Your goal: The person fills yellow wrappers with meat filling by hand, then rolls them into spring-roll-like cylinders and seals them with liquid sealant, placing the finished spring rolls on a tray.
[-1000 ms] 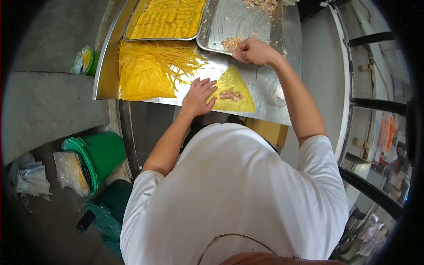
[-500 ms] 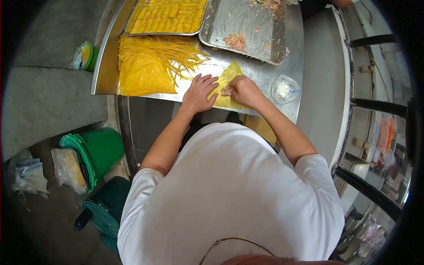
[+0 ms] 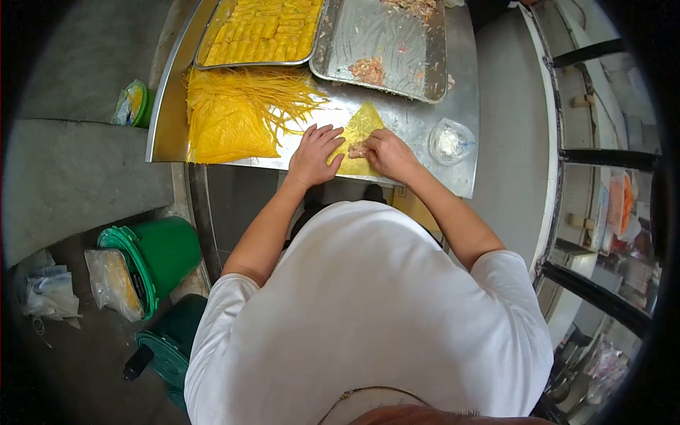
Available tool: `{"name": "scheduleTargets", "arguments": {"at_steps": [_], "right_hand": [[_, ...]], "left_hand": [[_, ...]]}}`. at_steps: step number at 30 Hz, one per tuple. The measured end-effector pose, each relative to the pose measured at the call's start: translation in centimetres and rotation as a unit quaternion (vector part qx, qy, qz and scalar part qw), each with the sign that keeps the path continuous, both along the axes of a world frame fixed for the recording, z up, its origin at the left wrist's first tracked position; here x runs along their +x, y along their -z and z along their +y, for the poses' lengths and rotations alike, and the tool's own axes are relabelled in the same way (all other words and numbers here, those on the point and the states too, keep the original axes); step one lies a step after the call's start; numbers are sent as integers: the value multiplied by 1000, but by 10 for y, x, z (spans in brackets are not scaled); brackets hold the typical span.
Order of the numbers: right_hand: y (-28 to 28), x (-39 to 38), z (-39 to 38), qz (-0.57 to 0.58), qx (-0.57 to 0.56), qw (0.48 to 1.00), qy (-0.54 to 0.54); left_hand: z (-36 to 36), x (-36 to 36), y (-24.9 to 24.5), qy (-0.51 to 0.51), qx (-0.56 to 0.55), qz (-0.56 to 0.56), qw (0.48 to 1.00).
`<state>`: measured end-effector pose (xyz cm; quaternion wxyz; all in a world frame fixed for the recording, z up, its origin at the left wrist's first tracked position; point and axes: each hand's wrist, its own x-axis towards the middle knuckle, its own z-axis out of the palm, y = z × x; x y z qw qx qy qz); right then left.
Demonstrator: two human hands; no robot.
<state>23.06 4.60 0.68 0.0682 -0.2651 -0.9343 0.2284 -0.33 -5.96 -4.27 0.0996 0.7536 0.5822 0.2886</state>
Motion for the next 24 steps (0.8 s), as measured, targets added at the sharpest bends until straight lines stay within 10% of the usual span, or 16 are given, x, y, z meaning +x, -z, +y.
{"name": "scheduleTargets", "arguments": {"at_steps": [24], "right_hand": [[-3, 20, 0, 45, -68, 991, 110]], "left_hand": [[-1, 0, -2, -1, -10, -5, 1000]]}}
